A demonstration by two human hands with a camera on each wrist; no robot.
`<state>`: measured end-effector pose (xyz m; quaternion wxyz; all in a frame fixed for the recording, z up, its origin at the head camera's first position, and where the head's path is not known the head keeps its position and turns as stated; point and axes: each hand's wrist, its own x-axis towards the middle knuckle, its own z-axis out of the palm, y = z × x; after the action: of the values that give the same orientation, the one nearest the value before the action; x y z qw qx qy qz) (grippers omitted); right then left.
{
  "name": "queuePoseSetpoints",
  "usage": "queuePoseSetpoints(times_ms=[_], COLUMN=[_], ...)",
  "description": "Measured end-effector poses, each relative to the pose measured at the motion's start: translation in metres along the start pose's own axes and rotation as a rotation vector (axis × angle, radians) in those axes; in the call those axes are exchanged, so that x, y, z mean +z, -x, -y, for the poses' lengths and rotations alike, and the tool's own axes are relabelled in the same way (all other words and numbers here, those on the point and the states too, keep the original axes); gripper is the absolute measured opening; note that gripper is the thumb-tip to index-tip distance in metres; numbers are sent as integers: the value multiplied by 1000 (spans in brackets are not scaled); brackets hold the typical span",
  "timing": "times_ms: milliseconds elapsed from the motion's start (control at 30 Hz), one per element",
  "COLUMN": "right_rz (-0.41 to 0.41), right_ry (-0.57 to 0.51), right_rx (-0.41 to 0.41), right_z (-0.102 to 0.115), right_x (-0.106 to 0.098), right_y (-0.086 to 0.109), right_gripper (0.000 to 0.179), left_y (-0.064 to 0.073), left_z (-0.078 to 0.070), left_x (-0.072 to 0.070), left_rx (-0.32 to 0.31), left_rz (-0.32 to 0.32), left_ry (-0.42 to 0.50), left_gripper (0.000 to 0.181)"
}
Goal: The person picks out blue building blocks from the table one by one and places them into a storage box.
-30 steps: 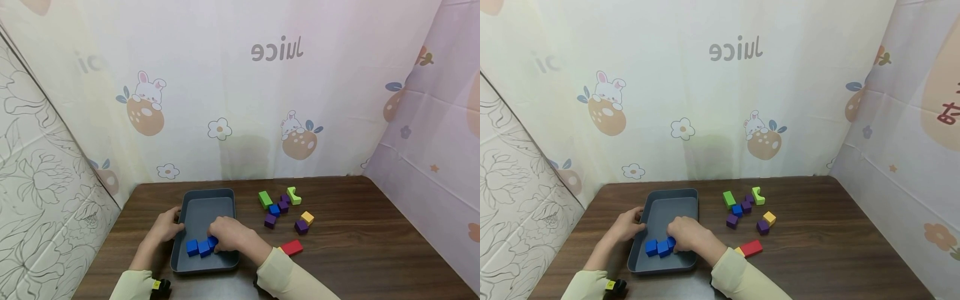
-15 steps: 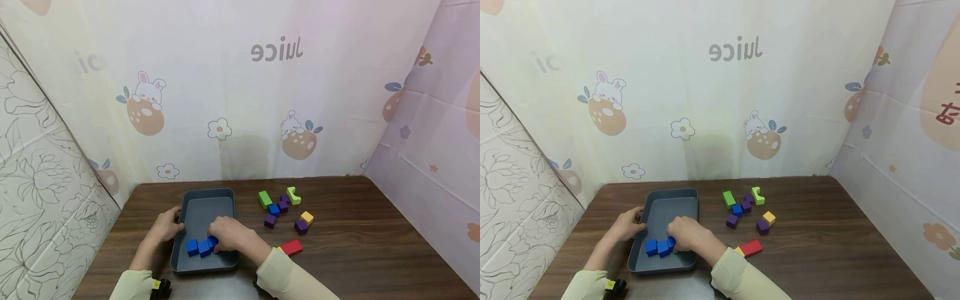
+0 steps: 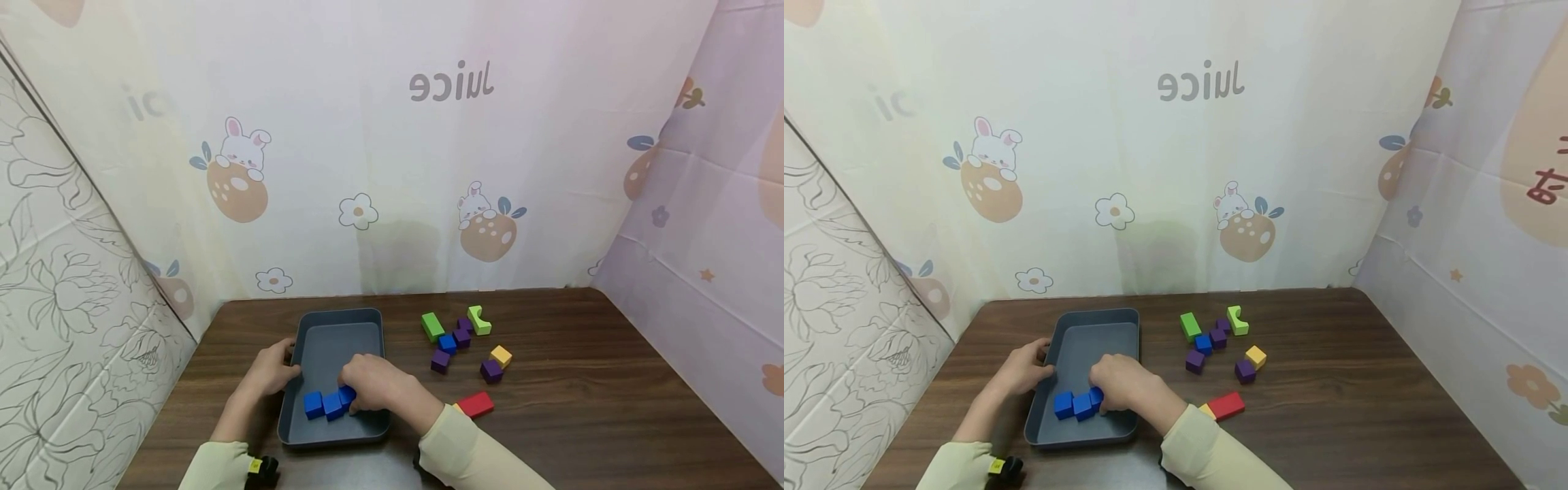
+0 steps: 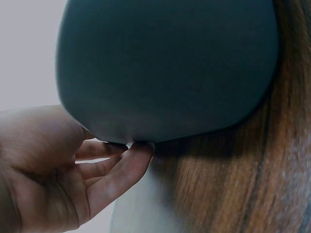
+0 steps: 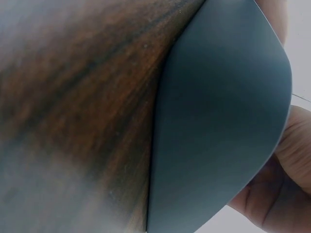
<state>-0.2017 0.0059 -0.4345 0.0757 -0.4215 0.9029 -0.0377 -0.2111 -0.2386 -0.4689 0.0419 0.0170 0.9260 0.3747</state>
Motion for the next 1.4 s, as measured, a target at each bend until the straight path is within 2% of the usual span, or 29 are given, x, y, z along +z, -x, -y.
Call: queuePoseSetpoints(times_ms=[367,867,1133,1400], right_rz=[15,18,11,0], right_ry=[-50,-78,-163,-195], right_rx=[0,10,28,36], right_z=[-5,-9,-16,-27], right_x=[-2,-12,-19,-29], right_y=[1,8,15,23], right_gripper=[37,35,38,40], left_y=[-1,-1,-1,-1], left_z=[0,2,3,2], left_x=[0,0,1,1], left_rx=[0,-2,-5,-8], left_rz=[-2,0,-1,0], left_ry=[3,2,0,-7], left_gripper=[54,54,53,54])
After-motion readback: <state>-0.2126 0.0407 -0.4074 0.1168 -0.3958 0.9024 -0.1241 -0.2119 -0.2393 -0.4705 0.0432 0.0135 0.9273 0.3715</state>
